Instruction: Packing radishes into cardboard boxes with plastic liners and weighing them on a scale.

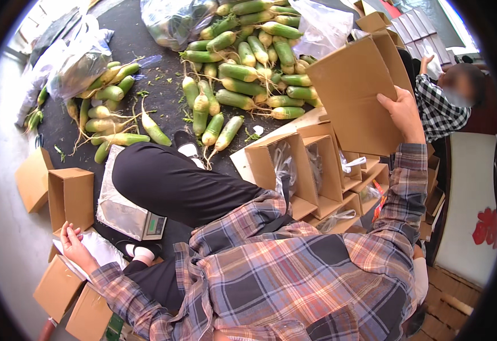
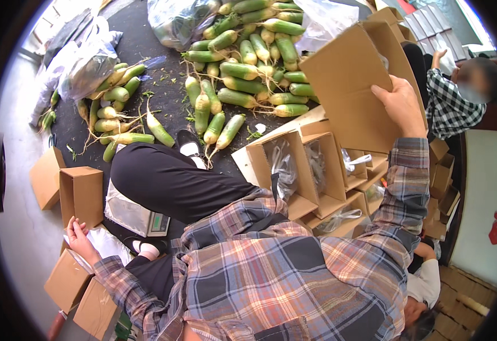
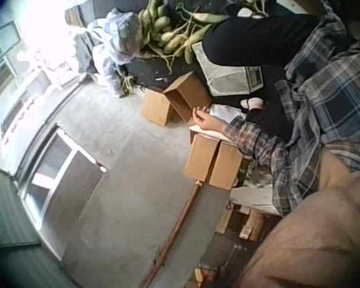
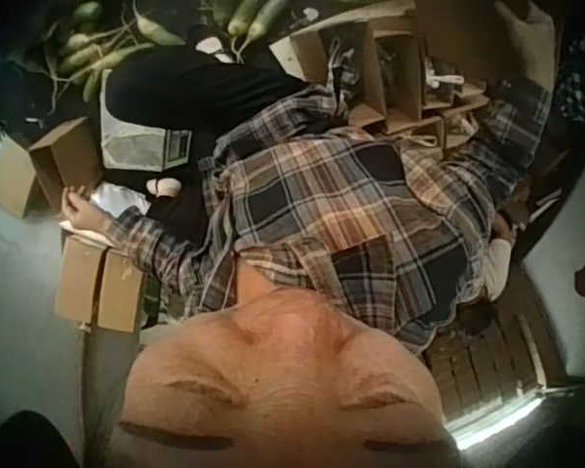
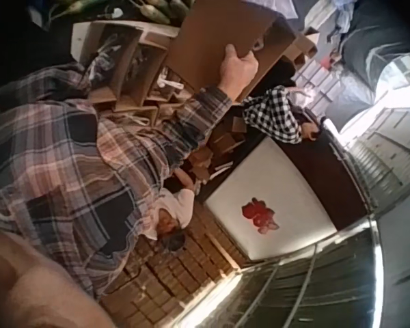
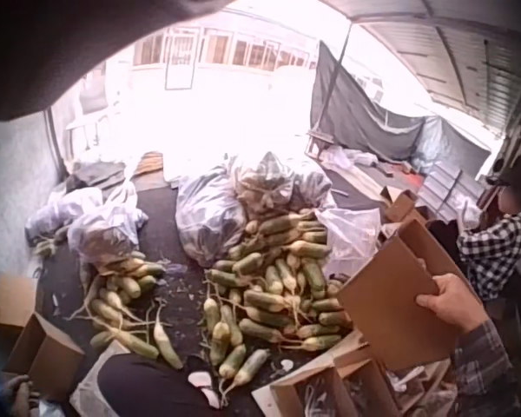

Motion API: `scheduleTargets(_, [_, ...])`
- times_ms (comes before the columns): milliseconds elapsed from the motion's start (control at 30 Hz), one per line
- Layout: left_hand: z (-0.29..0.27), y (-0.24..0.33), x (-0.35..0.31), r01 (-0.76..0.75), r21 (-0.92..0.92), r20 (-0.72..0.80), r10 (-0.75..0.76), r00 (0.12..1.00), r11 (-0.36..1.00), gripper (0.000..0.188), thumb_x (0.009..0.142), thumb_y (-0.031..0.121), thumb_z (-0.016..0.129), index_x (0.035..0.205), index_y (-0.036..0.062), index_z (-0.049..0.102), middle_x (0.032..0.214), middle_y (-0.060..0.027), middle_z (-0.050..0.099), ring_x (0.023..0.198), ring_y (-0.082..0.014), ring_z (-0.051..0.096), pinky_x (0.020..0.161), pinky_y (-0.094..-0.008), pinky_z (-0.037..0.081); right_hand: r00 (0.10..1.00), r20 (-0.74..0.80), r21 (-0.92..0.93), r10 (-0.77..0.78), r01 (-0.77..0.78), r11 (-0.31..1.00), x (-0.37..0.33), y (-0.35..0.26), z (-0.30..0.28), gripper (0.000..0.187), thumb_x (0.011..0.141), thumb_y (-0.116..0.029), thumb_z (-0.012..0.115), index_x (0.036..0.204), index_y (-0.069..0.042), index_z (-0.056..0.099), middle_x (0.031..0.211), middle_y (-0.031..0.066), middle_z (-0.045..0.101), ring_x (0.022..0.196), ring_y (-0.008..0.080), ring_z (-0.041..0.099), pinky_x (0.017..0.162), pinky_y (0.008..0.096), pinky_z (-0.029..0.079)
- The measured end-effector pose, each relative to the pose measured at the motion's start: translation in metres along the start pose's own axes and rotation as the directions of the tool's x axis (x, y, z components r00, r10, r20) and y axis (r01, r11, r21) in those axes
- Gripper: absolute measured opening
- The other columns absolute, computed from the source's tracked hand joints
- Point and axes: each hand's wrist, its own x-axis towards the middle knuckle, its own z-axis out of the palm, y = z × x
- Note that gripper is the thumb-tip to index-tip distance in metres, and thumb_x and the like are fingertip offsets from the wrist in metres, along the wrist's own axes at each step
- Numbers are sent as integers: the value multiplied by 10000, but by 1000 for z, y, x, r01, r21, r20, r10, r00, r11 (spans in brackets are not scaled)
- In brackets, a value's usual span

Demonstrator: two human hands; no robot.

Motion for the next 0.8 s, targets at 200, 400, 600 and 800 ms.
scheduleTargets(200, [3,-6,4,38,24,58,-39,998,999,225,966,168,498,1138,81,615,981,-2,631,770,-59,564,656,-197,434,968,-203,-149,148,-180,972,-8,81,-32,307,797,-80,643,1086,23,640,927,103,698,820,149,649,730,280,499])
scheduleTargets(400, [8,-19,8,55,32,116,-58,992,998,238,968,202,501,1152,92,605,1030,-2,621,790,-59,555,651,-193,434,921,-311,-299,236,-331,895,-8,154,-67,333,758,-106,685,1059,33,649,931,158,693,845,225,668,751,334,507])
scheduleTargets(600, [7,-19,11,51,54,109,-57,992,997,218,965,182,506,1124,80,617,974,-1,628,755,-53,553,635,-192,432,785,-380,-205,490,-588,782,-6,205,-80,329,751,-93,691,1054,28,651,946,164,688,853,249,666,753,367,508])
scheduleTargets(800, [7,-25,19,57,90,152,-70,986,994,245,963,203,508,1156,86,605,1039,-12,624,789,-55,549,652,-192,434,737,-373,-170,564,-652,739,-16,204,-71,314,752,-58,698,1045,42,649,939,142,683,824,238,657,748,376,510])
